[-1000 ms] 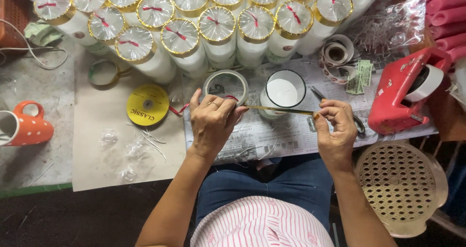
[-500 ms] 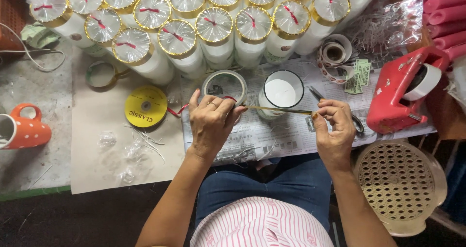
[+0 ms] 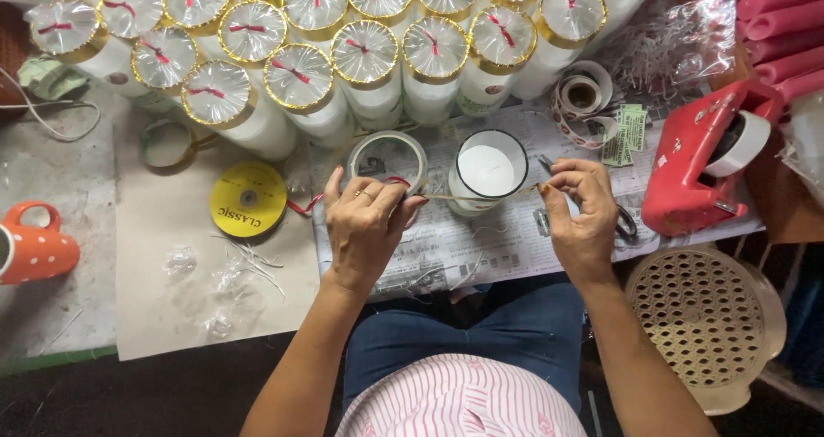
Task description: Applying decorative lids and labels to candle jars and using scissors to trim materials.
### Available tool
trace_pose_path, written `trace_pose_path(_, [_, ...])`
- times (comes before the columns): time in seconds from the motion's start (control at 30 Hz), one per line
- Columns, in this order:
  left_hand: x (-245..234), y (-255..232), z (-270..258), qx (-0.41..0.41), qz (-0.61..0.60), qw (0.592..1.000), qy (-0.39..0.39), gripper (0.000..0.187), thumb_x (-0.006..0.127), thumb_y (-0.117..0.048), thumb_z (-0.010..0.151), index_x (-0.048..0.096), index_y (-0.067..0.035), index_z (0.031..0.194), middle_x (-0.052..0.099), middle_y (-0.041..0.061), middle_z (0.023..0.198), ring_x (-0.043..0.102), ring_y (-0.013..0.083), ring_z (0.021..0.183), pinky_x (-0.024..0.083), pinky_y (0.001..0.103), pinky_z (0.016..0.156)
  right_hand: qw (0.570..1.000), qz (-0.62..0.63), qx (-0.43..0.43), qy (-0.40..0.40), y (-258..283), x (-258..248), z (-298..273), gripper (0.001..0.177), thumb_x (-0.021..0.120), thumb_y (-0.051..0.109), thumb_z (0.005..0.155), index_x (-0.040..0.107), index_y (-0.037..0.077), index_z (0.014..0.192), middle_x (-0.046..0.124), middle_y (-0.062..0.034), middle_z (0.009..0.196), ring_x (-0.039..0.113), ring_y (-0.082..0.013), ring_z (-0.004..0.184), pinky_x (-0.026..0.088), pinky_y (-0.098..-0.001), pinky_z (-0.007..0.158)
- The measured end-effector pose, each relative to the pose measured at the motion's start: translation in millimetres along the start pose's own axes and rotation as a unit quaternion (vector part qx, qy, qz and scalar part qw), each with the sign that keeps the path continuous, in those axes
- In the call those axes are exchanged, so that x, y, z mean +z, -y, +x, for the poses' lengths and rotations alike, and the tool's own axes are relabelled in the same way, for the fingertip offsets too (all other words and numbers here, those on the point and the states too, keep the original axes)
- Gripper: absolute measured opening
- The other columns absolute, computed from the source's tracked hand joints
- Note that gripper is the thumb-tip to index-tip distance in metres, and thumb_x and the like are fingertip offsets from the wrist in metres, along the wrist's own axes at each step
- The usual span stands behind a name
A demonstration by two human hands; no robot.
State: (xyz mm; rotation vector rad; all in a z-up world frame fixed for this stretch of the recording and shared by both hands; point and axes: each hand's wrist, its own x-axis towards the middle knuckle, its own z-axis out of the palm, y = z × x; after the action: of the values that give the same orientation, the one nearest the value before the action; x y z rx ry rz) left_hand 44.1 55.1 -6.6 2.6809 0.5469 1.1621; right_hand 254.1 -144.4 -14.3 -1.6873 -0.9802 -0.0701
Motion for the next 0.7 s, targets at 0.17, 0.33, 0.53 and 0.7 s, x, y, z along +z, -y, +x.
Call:
trace_pose_path(0.17, [-2.5,-1.2,1.7,0.007,-0.003,1.0,0.0,0.023,0.073,-0.038,0.096,0.069,-0.017,0.088,0.063,-0.001,0.071,0.066,0.0188,0.082,0.035,0.054,0.112,1.0,0.016,0.005,0.002,-5.1,8.5,6.8,0.01,0.072,0.001,0.1,0.064,-0.002,0.096,0.061,-0.0168,0.111,0.067,-0.0293,0.102,0.057,-0.0345,0.085])
trace_pose_path(0.33, [-2.9,-0.5,-2.0,0.006,-0.008,1.0,0.008,0.023,0.075,-0.038,0.094,0.07,-0.016,0.089,0.064,-0.001,0.072,0.067,0.0193,0.083,0.035,0.054,0.113,0.999,0.034,0.031,-0.004,-10.7,19.0,7.9,0.008,0.071,0.005,0.1,0.063,0.003,0.098,0.063,-0.0131,0.11,0.067,-0.0224,0.1,0.057,-0.0302,0.082])
trace_pose_path(0.53, [-6.8,-5.0,-1.9,-0.002,-0.015,1.0,0.014,0.022,0.076,-0.036,0.093,0.069,-0.016,0.088,0.064,-0.001,0.071,0.067,0.0188,0.082,0.035,0.053,0.113,0.984,0.089,0.124,-0.09,-22.7,36.6,-3.0,0.013,0.075,0.006,0.098,0.065,0.004,0.104,0.069,-0.0103,0.104,0.073,-0.0189,0.097,0.059,-0.0262,0.075])
trace_pose_path(0.7, [-10.5,-10.1,-2.6,-0.018,-0.024,0.999,0.021,0.022,0.078,-0.035,0.092,0.071,-0.015,0.088,0.064,-0.001,0.071,0.068,0.0189,0.082,0.034,0.053,0.113,0.986,0.095,0.119,-0.063,14.5,38.0,-21.8,0.018,0.055,0.011,0.107,0.063,-0.001,0.118,0.067,-0.0186,0.118,0.067,-0.025,0.105,0.058,-0.0346,0.084])
